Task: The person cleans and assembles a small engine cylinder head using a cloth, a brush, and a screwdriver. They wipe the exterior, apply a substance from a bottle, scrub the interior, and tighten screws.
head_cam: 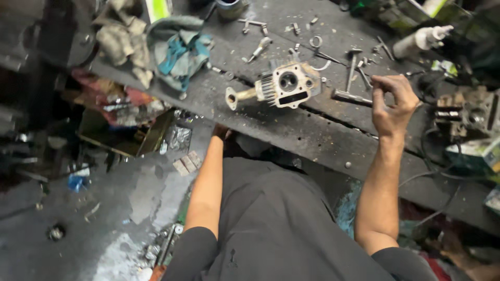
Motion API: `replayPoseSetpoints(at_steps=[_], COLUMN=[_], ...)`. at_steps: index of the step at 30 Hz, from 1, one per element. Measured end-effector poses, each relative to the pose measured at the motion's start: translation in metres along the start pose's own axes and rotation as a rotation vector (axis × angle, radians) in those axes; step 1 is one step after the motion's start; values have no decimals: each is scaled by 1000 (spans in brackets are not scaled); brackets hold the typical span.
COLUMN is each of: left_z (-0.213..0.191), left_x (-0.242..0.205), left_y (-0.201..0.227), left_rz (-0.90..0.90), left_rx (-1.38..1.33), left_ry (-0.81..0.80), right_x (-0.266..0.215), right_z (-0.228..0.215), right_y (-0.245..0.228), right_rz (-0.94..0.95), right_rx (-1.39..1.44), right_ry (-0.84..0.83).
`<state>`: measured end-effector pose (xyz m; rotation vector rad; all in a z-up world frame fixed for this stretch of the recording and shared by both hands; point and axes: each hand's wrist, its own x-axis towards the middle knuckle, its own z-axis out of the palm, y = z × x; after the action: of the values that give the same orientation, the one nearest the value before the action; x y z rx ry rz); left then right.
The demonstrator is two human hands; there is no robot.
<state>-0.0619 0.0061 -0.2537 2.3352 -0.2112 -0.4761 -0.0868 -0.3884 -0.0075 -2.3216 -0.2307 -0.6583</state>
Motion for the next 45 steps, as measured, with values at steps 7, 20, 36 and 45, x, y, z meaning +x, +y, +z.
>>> replayPoseSetpoints(at_steps=[7,20,36,45], left_z=[-2,-203,-132,-73], left_x=[-20,-87,14,6], left_y=[-8,122,131,81], left_rz=[101,8,38,-277], left_rx=[315,-182,-22,-1450], left_ry=[-298,-388,-367,-564], right_x=[-43,-40,-23,-7], right_z=[-39,12,50,133], right_y=[37,120,-45,-92], right_rz=[291,384,663,280], right_rx=[-199,-437,910,123], right_ry=[120,87,179,96])
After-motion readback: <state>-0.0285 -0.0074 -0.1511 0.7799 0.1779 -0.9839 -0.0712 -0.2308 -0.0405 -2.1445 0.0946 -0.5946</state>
